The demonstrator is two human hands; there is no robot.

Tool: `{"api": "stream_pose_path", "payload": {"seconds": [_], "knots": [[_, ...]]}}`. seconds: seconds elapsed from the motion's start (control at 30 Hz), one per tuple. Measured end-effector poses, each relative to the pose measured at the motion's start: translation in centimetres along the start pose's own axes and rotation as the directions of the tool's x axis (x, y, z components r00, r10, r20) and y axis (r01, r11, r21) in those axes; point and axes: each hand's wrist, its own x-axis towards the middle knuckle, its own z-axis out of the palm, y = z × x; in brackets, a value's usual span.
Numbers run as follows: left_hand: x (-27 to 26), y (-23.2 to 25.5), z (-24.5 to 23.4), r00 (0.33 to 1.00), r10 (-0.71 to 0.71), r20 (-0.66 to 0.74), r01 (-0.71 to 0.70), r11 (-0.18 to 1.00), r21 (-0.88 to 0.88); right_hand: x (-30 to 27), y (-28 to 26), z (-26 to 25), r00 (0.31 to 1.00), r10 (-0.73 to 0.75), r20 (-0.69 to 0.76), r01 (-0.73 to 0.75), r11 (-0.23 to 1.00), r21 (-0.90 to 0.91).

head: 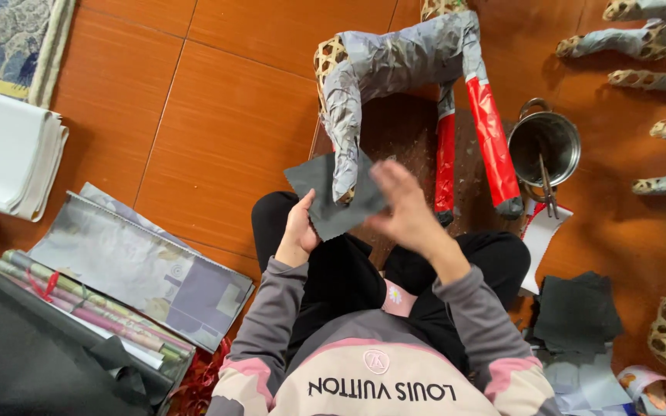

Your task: Decorating a paper-mache giraffe model by cutting and applying colored paper strips.

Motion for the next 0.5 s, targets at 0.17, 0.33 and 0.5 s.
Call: {"api": "stream_pose_path", "payload": {"seconds": [0.17, 0.33, 0.5], "knots": [[-0.8, -0.2, 0.9, 0.999, -0.008, 0.045, 0.006, 0.999, 0.044, -0.8, 4.4, 5.3, 0.769, -0.595, 0.231, 0.605, 0.563, -0.563], [-0.7, -2.1, -0.3, 0.957, 0.031, 0.289, -0.056, 0.995, 0.078, 3.0, 3.0, 6.5, 0.868, -0.482, -0.116, 0.413, 0.832, -0.37], [-5.2, -3.0, 4.7, 0.893, 0.395, 0.217, -0.435, 0.882, 0.183, 4.8, 4.6, 6.9, 0.947, -0.218, -0.236, 0.13, 0.932, -0.339]]}}
